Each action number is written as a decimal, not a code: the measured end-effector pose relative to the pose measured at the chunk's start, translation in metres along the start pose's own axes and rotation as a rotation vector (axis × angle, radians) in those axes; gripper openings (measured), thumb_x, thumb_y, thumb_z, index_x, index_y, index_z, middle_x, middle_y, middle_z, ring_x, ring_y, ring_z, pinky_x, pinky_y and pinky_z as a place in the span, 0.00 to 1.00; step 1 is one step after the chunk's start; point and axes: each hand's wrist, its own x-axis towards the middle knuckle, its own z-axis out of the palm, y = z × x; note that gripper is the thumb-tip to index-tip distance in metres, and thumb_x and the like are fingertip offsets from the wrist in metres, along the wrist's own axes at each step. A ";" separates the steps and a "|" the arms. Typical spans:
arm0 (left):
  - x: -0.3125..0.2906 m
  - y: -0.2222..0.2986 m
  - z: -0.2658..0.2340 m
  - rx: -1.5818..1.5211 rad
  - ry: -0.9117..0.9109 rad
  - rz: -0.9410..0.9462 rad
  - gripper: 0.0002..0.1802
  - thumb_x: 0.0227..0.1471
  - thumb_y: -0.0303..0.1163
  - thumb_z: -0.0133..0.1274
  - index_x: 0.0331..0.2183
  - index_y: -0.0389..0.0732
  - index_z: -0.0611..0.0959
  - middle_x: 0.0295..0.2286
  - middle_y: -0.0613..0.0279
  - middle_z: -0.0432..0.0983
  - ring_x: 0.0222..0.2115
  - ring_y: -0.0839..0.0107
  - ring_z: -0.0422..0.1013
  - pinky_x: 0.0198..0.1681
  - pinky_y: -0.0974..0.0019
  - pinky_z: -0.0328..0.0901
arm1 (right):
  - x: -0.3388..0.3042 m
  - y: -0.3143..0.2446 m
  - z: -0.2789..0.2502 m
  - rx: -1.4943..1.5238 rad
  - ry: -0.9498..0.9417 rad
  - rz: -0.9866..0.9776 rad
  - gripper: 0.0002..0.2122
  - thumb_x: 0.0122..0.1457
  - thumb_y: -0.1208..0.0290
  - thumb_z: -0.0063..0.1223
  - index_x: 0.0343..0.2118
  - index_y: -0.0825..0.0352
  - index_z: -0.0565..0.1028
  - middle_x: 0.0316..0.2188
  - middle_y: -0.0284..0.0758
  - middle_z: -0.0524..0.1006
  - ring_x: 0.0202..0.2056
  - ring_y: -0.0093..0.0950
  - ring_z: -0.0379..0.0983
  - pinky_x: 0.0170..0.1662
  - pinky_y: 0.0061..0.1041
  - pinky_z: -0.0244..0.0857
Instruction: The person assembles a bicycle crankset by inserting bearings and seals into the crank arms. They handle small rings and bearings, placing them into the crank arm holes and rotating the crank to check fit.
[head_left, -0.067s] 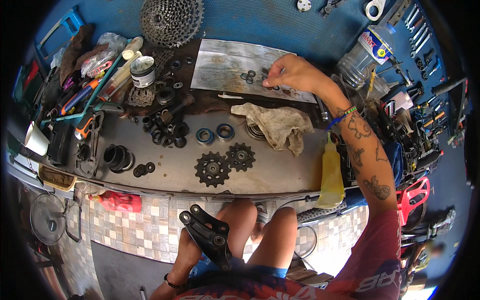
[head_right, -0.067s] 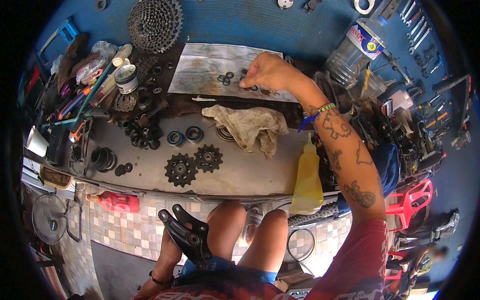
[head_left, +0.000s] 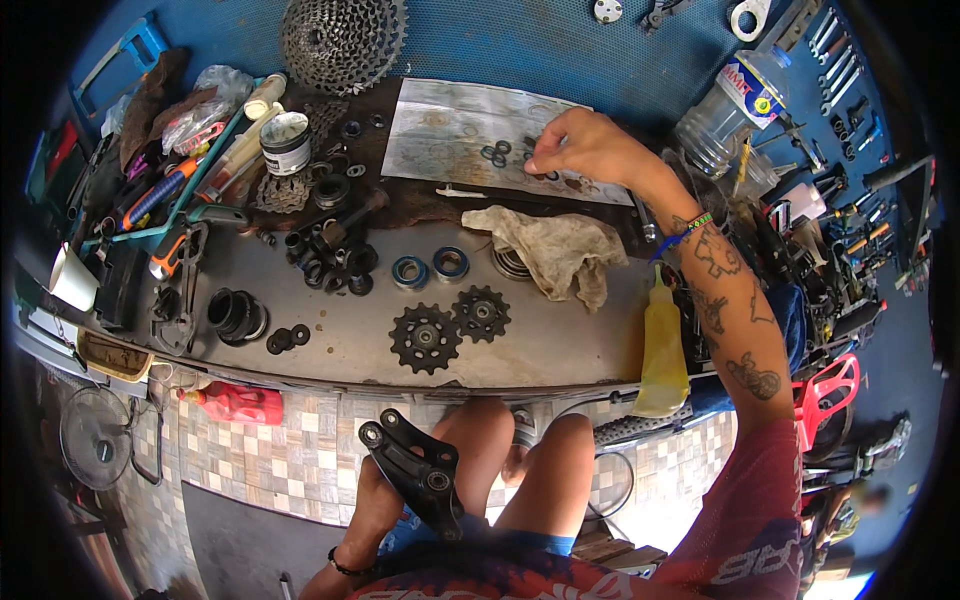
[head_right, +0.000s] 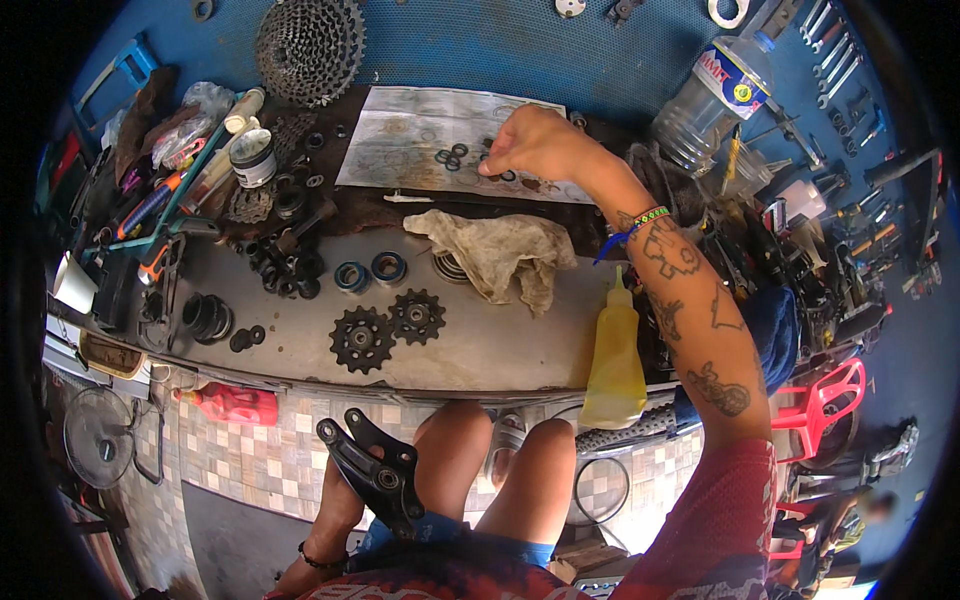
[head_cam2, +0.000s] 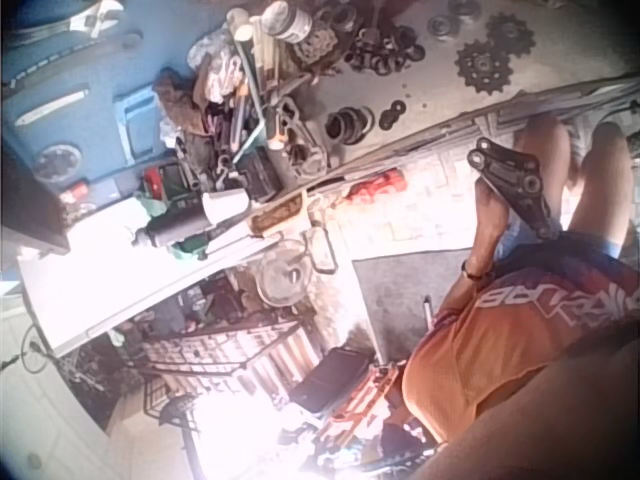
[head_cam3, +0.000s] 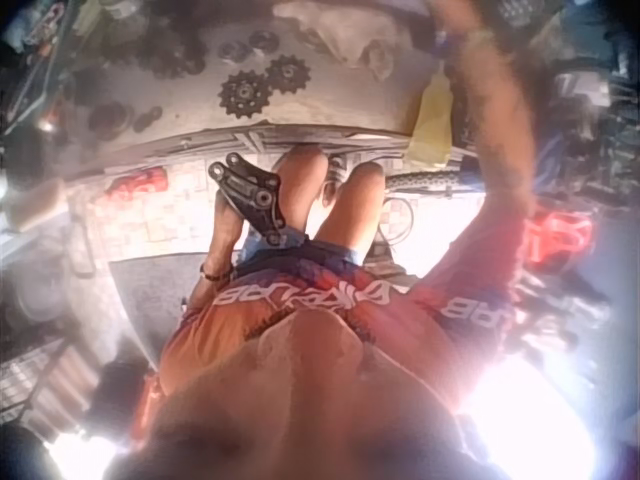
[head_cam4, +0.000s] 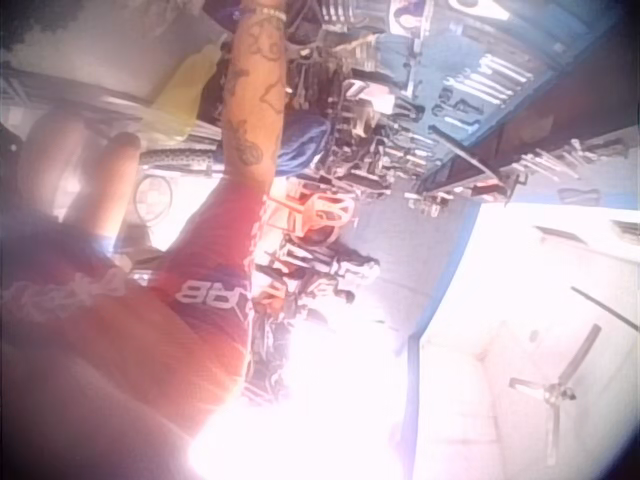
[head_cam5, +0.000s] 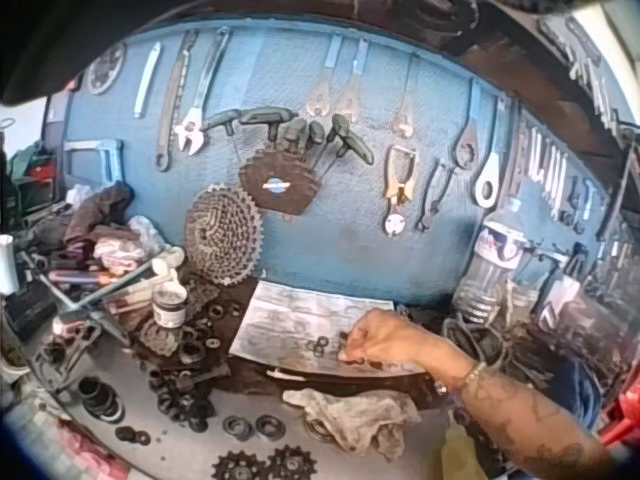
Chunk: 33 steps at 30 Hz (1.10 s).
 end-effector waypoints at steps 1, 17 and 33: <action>0.003 0.000 0.000 0.008 -0.014 0.002 0.19 0.64 0.38 0.64 0.48 0.36 0.78 0.35 0.65 0.83 0.34 0.77 0.78 0.37 0.70 0.72 | 0.003 0.002 -0.002 -0.001 -0.010 -0.010 0.19 0.52 0.57 0.74 0.33 0.73 0.87 0.29 0.43 0.85 0.33 0.32 0.81 0.40 0.33 0.73; 0.001 0.000 0.005 -0.019 0.016 -0.024 0.21 0.64 0.36 0.64 0.50 0.35 0.77 0.37 0.63 0.83 0.36 0.75 0.79 0.38 0.69 0.73 | 0.007 -0.005 -0.004 0.011 -0.012 0.095 0.15 0.53 0.62 0.72 0.33 0.72 0.86 0.31 0.41 0.86 0.35 0.29 0.82 0.41 0.30 0.73; 0.000 -0.001 0.007 0.007 0.026 -0.024 0.21 0.63 0.37 0.65 0.49 0.36 0.77 0.36 0.63 0.83 0.36 0.75 0.79 0.38 0.69 0.73 | 0.042 -0.004 0.003 -0.011 -0.034 -0.116 0.14 0.54 0.69 0.73 0.40 0.68 0.84 0.35 0.37 0.86 0.40 0.30 0.82 0.44 0.32 0.74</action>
